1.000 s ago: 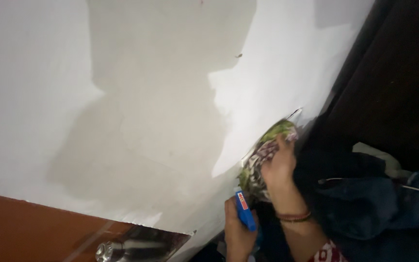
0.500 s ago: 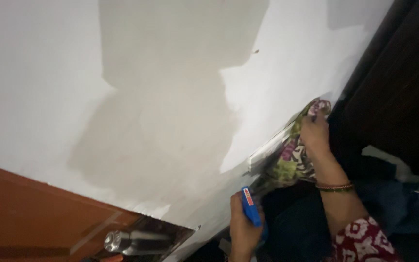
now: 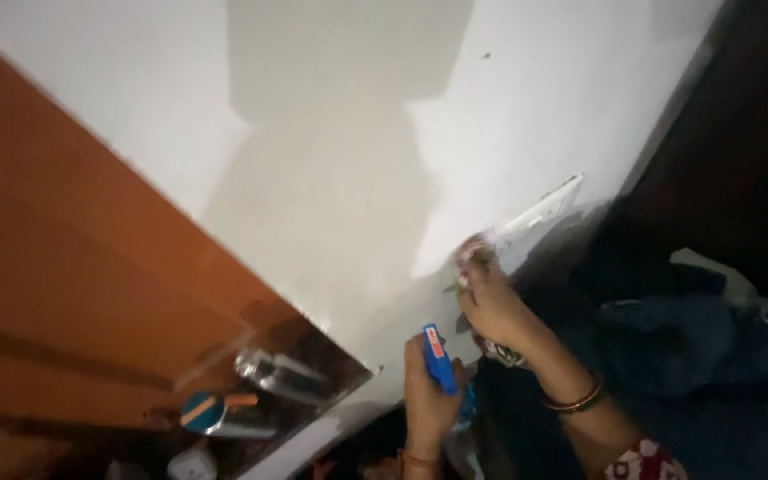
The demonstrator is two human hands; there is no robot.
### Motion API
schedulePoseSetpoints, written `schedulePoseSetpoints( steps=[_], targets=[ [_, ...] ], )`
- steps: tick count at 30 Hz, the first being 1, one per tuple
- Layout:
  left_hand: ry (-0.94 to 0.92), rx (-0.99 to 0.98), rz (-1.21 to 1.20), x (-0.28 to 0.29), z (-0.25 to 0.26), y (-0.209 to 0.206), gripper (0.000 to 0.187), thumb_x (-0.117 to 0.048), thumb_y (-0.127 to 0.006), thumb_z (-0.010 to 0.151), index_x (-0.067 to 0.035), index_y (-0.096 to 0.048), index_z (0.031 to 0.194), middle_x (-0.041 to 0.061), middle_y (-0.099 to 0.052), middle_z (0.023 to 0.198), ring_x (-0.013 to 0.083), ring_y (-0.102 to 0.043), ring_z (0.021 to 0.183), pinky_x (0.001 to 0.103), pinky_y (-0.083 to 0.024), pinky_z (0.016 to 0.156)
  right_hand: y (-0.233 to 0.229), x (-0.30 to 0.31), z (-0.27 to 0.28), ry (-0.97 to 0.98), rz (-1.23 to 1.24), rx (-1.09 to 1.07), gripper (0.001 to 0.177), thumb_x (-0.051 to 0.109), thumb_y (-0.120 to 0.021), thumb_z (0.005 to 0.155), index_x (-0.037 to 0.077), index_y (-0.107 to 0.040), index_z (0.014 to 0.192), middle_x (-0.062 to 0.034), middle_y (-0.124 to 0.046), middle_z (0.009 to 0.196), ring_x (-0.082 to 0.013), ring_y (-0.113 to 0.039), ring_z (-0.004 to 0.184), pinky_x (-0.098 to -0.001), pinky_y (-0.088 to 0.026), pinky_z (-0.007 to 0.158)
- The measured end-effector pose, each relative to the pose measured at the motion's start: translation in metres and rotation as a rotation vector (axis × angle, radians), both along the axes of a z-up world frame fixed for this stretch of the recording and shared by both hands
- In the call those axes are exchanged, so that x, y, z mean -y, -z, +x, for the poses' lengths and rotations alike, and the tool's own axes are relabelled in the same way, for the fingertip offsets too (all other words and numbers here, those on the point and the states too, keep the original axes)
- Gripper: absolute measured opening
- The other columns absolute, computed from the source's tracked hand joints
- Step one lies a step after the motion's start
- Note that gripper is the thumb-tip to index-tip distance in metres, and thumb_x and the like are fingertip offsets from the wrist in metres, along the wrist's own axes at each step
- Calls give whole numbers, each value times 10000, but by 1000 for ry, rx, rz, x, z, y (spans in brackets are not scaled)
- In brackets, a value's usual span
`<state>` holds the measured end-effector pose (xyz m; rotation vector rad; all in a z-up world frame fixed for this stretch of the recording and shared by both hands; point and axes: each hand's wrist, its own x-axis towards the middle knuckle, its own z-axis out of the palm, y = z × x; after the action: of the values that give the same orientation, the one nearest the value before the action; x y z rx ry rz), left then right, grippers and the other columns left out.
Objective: The person cleans a light switch and the surrounding wall by spraying a liquid from a blue bottle onto the surface and wiping it with a cloth.
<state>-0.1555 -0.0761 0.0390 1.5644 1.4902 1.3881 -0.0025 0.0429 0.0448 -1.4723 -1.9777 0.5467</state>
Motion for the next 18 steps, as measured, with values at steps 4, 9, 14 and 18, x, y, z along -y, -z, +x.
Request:
schedulePoseSetpoints(
  steps=[4,9,14,18],
  targets=[
    [-68,15,-34,32,-20,-20,411,-34,-754,784,-24,-559,1146,129,-610,970,237,-632,802,369,-547,752,9,46,9,-134,-703,-564,502,179,-521,947,103,-566,1442,-173,-716,1168,-235,-658,933,-365,-548,787],
    [-155,264,-98,75,-35,-41,339,-152,-815,831,-35,-614,1078,87,-647,949,167,-608,750,337,-534,702,19,101,11,-330,-521,-1537,546,168,-535,966,3,-490,1485,-149,-660,1320,-255,-640,1175,-413,-488,999],
    [-168,116,273,107,-42,-52,351,-87,-799,874,-12,-622,1168,82,-665,1048,156,-642,950,309,-539,815,2,139,2,-349,-518,-1566,552,145,-533,976,-57,-456,1485,-180,-617,1384,-285,-602,1266,-438,-439,1090],
    [-84,235,132,129,-45,-56,282,-93,-805,903,-18,-657,1132,84,-663,975,140,-596,824,294,-535,742,-17,169,-3,-417,-479,-1584,555,136,-530,962,-57,-462,1478,-194,-620,1391,-311,-600,1269,-455,-435,1091]
  ],
)
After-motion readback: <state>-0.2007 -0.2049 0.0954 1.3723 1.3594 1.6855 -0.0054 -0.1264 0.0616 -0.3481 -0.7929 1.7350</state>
